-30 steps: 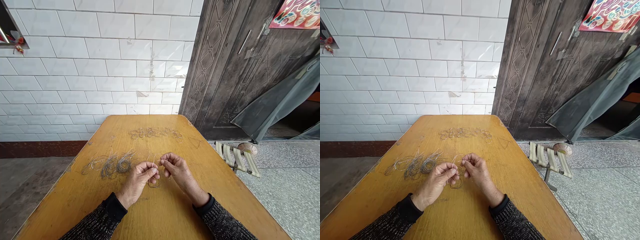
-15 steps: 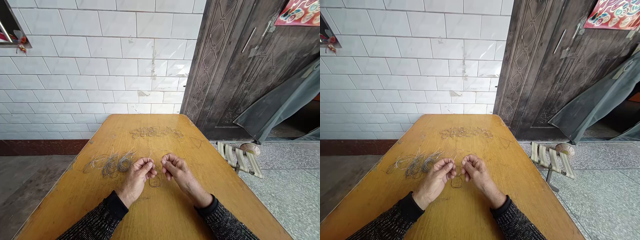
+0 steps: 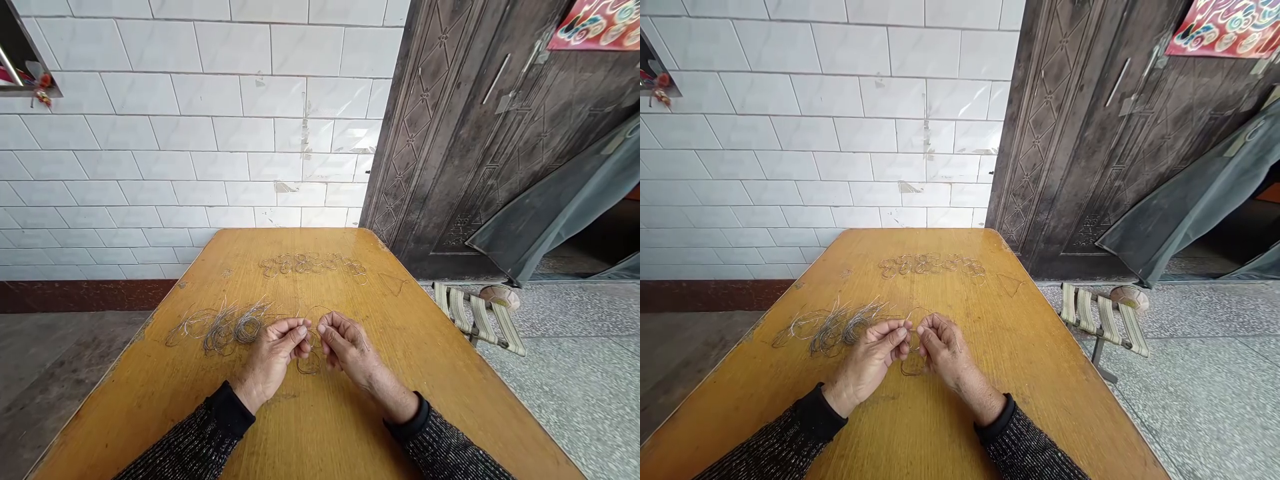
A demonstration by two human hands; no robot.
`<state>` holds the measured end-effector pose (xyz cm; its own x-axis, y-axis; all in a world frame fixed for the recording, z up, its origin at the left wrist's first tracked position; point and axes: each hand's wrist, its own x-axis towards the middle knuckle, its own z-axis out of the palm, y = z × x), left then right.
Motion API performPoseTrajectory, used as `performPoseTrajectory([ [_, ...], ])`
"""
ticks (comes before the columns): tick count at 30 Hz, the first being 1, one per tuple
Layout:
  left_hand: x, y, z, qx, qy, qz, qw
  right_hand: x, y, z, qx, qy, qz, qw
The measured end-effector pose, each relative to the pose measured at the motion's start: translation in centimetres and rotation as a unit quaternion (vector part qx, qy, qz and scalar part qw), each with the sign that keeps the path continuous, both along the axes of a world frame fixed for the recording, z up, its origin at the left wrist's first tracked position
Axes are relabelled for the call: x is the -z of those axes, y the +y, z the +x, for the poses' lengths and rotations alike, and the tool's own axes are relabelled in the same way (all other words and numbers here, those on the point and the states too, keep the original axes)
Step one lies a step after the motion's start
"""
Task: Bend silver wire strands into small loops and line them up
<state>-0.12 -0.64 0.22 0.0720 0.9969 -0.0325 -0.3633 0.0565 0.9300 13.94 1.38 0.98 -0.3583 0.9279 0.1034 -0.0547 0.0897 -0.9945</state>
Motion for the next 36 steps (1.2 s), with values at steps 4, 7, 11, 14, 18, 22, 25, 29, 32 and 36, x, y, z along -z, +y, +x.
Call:
performPoseTrajectory([
  [4, 0.1, 0.1, 0.0, -0.013, 0.045, 0.016, 0.999, -0.2, 0.0, 0.1, -0.005, -0.008, -0.006, 1.000],
  [7, -0.2, 0.0, 0.0, -0.015, 0.086, 0.021, 0.996, -0.3, -0.1, 0.1, -0.006, -0.014, -0.013, 1.000],
  [11, -0.7, -0.2, 0.0, -0.017, 0.133, 0.036, 0.990, -0.3, -0.1, 0.0, -0.005, -0.013, -0.024, 1.000],
  [14, -0.8, -0.2, 0.0, -0.021, 0.161, 0.048, 0.986, -0.2, -0.1, -0.1, -0.007, 0.009, -0.027, 1.000],
  [18, -0.8, -0.2, -0.1, -0.027, 0.191, 0.057, 0.980, 0.0, -0.1, -0.1, -0.013, 0.009, -0.022, 1.000],
  [22, -1.0, -0.4, 0.0, -0.026, 0.213, 0.075, 0.974, 0.1, 0.0, -0.1, -0.008, 0.014, -0.024, 1.000],
  [25, -1.1, -0.4, 0.1, -0.033, 0.219, 0.074, 0.972, 0.3, 0.0, -0.2, -0.011, 0.023, -0.030, 0.999],
  [29, -1.2, -0.4, 0.2, -0.034, 0.210, 0.062, 0.975, 0.4, -0.1, -0.4, -0.014, 0.017, -0.024, 0.999],
  [32, -1.2, -0.4, 0.1, -0.020, 0.186, 0.052, 0.981, 0.1, 0.0, -0.2, -0.022, 0.012, -0.013, 1.000],
  [36, -1.0, -0.2, -0.3, -0.023, 0.128, 0.022, 0.991, -0.3, 0.5, 0.7, -0.014, 0.016, 0.011, 1.000],
])
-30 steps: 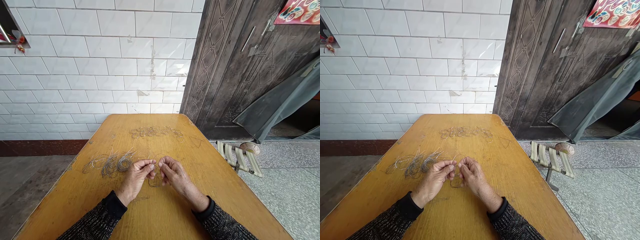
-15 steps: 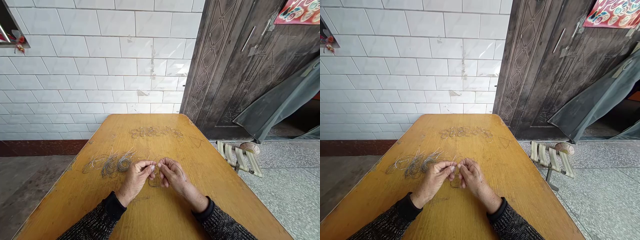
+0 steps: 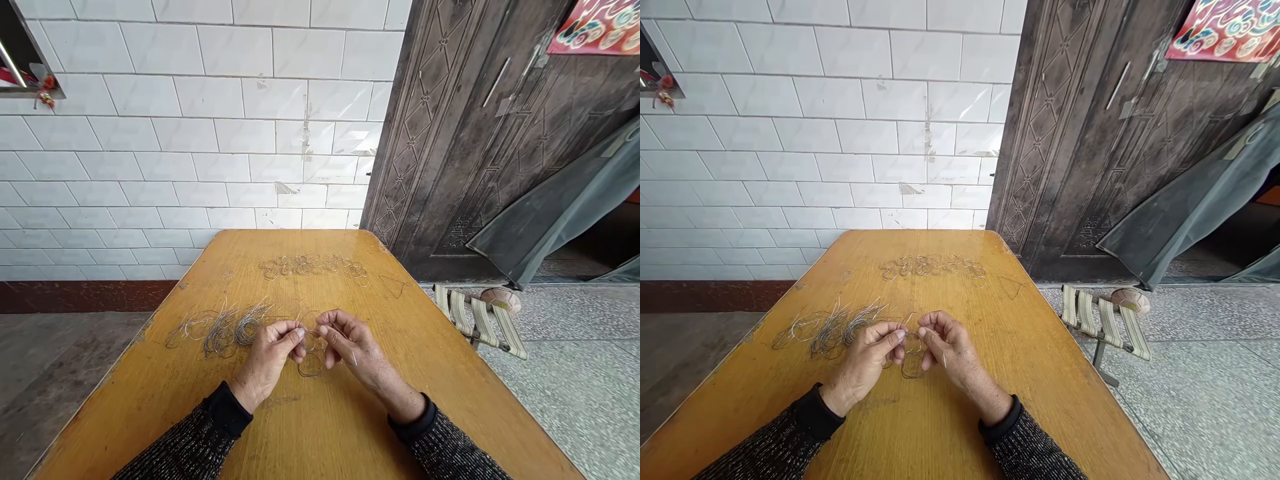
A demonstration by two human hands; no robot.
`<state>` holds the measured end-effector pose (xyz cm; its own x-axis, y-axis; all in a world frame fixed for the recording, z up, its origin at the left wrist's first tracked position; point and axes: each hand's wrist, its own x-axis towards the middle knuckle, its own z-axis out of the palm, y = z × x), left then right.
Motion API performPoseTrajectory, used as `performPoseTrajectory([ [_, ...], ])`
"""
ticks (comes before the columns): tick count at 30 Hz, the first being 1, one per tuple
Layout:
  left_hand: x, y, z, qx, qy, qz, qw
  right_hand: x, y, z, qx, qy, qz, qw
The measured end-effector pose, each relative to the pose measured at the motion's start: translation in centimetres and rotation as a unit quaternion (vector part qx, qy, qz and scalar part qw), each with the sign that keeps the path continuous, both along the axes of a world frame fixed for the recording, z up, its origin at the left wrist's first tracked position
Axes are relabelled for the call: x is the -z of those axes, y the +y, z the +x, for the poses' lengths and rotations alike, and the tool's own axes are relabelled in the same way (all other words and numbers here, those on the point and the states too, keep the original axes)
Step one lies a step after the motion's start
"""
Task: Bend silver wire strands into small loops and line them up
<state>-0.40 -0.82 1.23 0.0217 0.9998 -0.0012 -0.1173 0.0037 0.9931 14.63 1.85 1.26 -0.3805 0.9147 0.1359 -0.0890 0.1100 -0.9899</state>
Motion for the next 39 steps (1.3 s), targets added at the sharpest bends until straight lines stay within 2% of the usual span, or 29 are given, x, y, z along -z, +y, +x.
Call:
performPoseTrajectory([
  [2, 0.2, 0.2, -0.2, -0.001, -0.025, -0.015, 1.000, -0.2, 0.2, 0.8, 0.009, 0.004, 0.035, 0.999],
  [4, 0.4, 0.4, -0.4, 0.002, -0.048, -0.028, 0.998, -0.4, 0.3, 1.7, 0.017, -0.011, 0.104, 0.994],
  [7, 0.8, 0.6, -0.6, 0.015, -0.066, -0.040, 0.997, -1.2, 0.2, 2.9, -0.006, -0.056, 0.211, 0.976],
  [9, 1.0, 0.6, -0.6, 0.031, -0.065, -0.045, 0.996, -1.7, 0.1, 3.4, -0.026, -0.073, 0.240, 0.968],
  [13, 1.3, 0.6, -0.5, 0.059, -0.042, -0.044, 0.996, -2.3, -0.1, 3.8, -0.057, -0.095, 0.228, 0.967],
  [17, 1.1, 0.4, -0.3, 0.061, -0.011, -0.033, 0.998, -2.4, 0.0, 3.8, -0.049, -0.077, 0.226, 0.970],
  [25, 0.7, -0.1, 0.2, 0.054, 0.034, -0.019, 0.998, -1.8, 0.1, 3.2, 0.011, 0.030, 0.079, 0.996],
  [29, 0.7, -0.2, 0.1, 0.059, 0.077, 0.004, 0.995, -1.6, 0.2, 2.6, 0.052, 0.077, 0.052, 0.994],
  [32, 0.2, -0.5, 0.1, 0.059, 0.140, 0.047, 0.987, -1.2, 0.3, 2.3, 0.126, 0.054, 0.072, 0.988],
  [35, -0.3, -0.8, 0.2, 0.062, 0.210, 0.097, 0.971, -0.8, 0.4, 2.4, 0.183, -0.035, 0.135, 0.973],
  [37, -0.3, -0.9, 0.3, 0.074, 0.250, 0.127, 0.957, -0.6, 0.5, 2.7, 0.174, -0.115, 0.207, 0.956],
  [39, -0.2, -0.8, 0.2, 0.087, 0.281, 0.149, 0.944, -0.6, 0.7, 3.2, 0.129, -0.196, 0.282, 0.930],
])
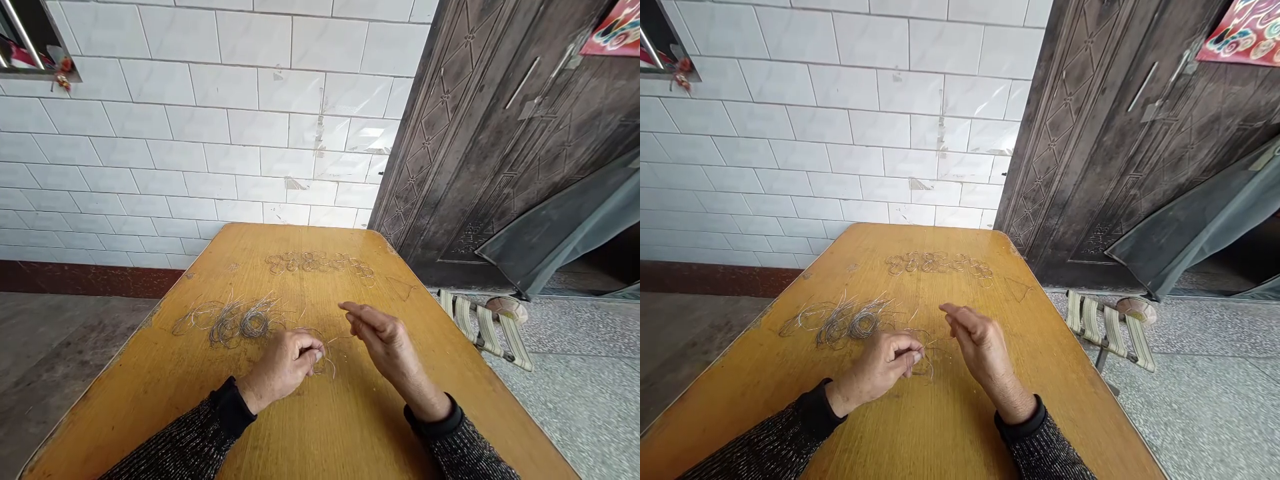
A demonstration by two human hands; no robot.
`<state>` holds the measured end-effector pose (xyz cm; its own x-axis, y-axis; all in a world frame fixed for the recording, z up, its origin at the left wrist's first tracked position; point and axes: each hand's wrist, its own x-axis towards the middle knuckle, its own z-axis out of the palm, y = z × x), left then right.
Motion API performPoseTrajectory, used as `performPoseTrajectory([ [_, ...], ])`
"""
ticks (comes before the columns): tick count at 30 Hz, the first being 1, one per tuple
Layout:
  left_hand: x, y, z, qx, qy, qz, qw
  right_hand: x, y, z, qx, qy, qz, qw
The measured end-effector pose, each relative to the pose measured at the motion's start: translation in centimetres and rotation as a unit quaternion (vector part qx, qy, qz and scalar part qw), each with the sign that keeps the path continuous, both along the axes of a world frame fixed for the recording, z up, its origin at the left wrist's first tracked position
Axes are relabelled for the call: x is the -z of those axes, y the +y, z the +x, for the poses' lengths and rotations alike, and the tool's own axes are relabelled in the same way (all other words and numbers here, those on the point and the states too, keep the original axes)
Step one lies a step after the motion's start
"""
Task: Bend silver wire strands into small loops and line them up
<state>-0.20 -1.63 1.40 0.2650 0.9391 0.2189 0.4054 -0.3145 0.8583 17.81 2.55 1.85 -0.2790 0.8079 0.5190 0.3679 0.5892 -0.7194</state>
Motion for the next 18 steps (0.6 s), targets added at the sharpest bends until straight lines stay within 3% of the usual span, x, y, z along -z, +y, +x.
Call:
performPoseTrajectory([
  [3, 0.3, 0.2, -0.3, 0.019, 0.035, 0.008, 0.999, -0.3, 0.2, 0.7, -0.063, -0.133, 0.057, 0.988],
  [6, 0.3, 0.3, -0.7, 0.063, 0.075, -0.032, 0.995, -0.7, 0.1, 1.0, -0.113, -0.228, 0.085, 0.963],
  [12, 0.3, 0.6, -1.7, 0.160, 0.104, -0.129, 0.973, -1.1, -0.6, 0.9, -0.205, -0.296, 0.085, 0.929],
  [15, 0.5, 0.7, -1.7, 0.123, 0.080, -0.157, 0.977, -0.4, -0.6, 0.6, -0.182, -0.309, 0.088, 0.929],
  [18, 0.7, 0.9, -1.5, 0.048, -0.008, -0.185, 0.981, 0.4, -0.5, 0.0, -0.100, -0.266, 0.081, 0.955],
])
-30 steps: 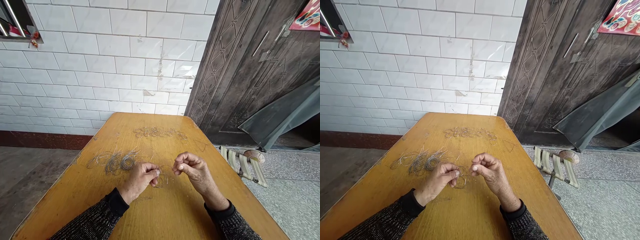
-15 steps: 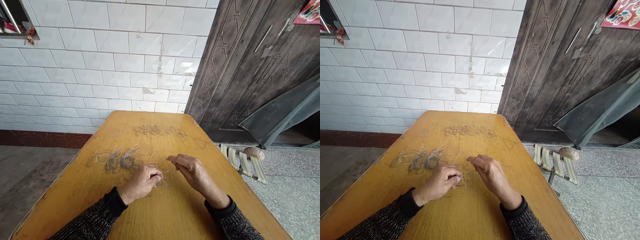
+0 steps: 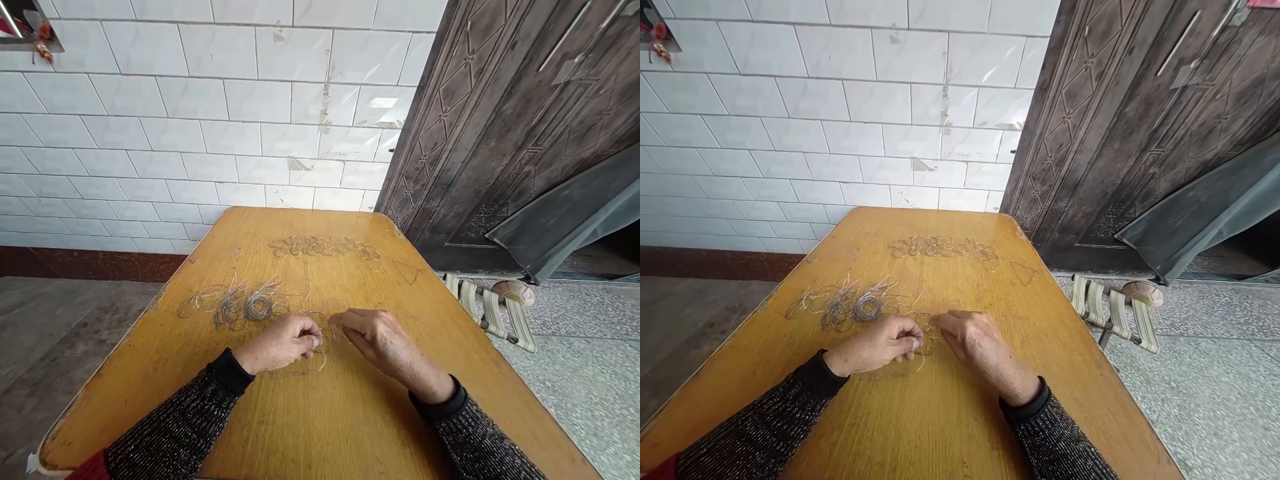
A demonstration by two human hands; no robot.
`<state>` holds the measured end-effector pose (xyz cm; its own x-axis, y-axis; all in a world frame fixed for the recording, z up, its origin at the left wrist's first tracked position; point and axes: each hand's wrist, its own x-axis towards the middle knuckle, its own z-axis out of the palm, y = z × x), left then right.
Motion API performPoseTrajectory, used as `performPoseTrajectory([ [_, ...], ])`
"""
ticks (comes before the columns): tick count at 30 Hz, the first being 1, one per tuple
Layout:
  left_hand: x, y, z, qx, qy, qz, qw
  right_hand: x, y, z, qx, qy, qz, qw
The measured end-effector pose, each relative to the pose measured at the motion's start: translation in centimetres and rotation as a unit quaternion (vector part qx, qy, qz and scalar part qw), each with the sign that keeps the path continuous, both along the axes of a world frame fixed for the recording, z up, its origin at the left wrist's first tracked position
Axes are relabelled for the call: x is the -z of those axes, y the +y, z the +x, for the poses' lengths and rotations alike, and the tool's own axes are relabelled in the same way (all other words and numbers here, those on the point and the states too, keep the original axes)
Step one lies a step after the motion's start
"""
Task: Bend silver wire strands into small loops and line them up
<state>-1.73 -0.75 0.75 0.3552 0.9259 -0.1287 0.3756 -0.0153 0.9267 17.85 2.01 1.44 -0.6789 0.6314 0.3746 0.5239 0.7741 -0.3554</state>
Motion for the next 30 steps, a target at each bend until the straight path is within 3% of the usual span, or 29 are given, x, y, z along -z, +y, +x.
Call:
performPoseTrajectory([
  [5, 0.0, 0.1, 0.4, -0.085, -0.185, -0.057, 0.977, 0.7, 0.1, -1.1, 0.096, 0.157, -0.051, 0.982],
  [9, 0.1, 0.1, 0.7, -0.130, -0.326, -0.098, 0.931, 0.7, 0.1, -1.6, 0.127, 0.235, -0.131, 0.955],
  [13, 0.1, 0.2, 0.9, -0.140, -0.427, -0.116, 0.886, 0.7, 0.1, -2.1, 0.132, 0.317, -0.233, 0.910],
  [16, 0.1, 0.2, 0.9, -0.143, -0.450, -0.105, 0.875, 0.6, 0.2, -2.5, 0.130, 0.350, -0.286, 0.883],
  [22, 0.5, 0.3, 1.3, -0.171, -0.440, -0.071, 0.879, 1.0, 0.1, -3.1, 0.095, 0.362, -0.342, 0.862],
  [30, -0.1, 0.2, 1.6, -0.169, -0.471, -0.033, 0.865, 0.6, 0.2, -3.5, 0.077, 0.456, -0.418, 0.782],
])
